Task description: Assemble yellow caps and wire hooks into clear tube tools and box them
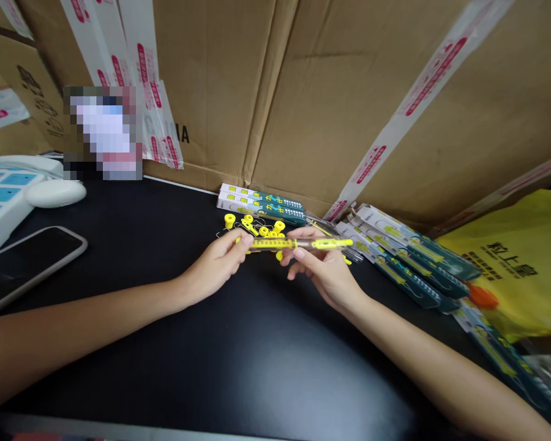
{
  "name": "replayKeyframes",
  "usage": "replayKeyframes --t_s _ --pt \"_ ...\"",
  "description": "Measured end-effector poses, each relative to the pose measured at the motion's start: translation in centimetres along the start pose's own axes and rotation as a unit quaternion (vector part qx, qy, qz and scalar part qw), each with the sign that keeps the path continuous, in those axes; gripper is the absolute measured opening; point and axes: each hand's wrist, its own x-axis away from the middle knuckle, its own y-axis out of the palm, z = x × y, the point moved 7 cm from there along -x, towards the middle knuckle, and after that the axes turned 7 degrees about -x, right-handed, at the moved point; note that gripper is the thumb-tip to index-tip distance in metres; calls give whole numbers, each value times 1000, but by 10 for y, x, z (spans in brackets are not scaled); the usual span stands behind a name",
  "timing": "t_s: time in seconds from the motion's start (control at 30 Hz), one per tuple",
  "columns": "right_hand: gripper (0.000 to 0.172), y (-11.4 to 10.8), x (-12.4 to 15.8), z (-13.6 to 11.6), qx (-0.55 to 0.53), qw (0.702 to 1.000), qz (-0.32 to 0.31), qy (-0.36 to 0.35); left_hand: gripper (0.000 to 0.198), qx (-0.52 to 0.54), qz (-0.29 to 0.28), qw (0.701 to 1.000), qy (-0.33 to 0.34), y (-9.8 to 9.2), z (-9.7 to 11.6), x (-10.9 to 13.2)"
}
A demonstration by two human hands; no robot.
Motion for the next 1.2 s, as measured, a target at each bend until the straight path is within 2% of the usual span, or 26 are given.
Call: replayKeyframes --t_s 0.1,0.23,0.33,0.4,0.47,0.5,0.6,0.67,0.73,0.87,0.97,1.2 --pt "33 -5 -3 -3 -9 1000 18 -4 23 58 58 996 -19 -14 0 -6" --pt "29 -7 -5 -3 5 1000 10 -12 25 48 113 992 -18 -29 3 -8" --pt "22 -5 -4 -2 77 996 -7 -34 29 18 130 991 0 -34 6 -8" --pt "18 -6 -4 -4 172 983 -8 -65 32 13 143 989 13 -37 9 -8" --pt "11 -3 -4 -9 296 947 -20 -120 33 30 162 986 22 -41 12 -8" --pt "7 1 -5 -13 362 919 -34 -156 34 44 171 984 26 -43 14 -9" --pt "10 21 -9 -19 527 806 -94 -251 33 79 197 977 30 -49 18 -9" --pt "15 33 -18 -14 597 747 -126 -264 32 89 207 974 27 -51 19 -9" --pt "18 44 -31 -4 639 715 -151 -241 32 89 212 973 30 -51 19 -8" --pt "21 59 -55 12 659 703 -148 -222 33 85 202 975 39 -49 19 -7" --pt "16 63 -64 19 654 705 -147 -233 32 80 189 978 43 -47 20 -7" --pt "6 58 -65 21 613 733 -150 -254 34 71 179 981 31 -46 17 -8"
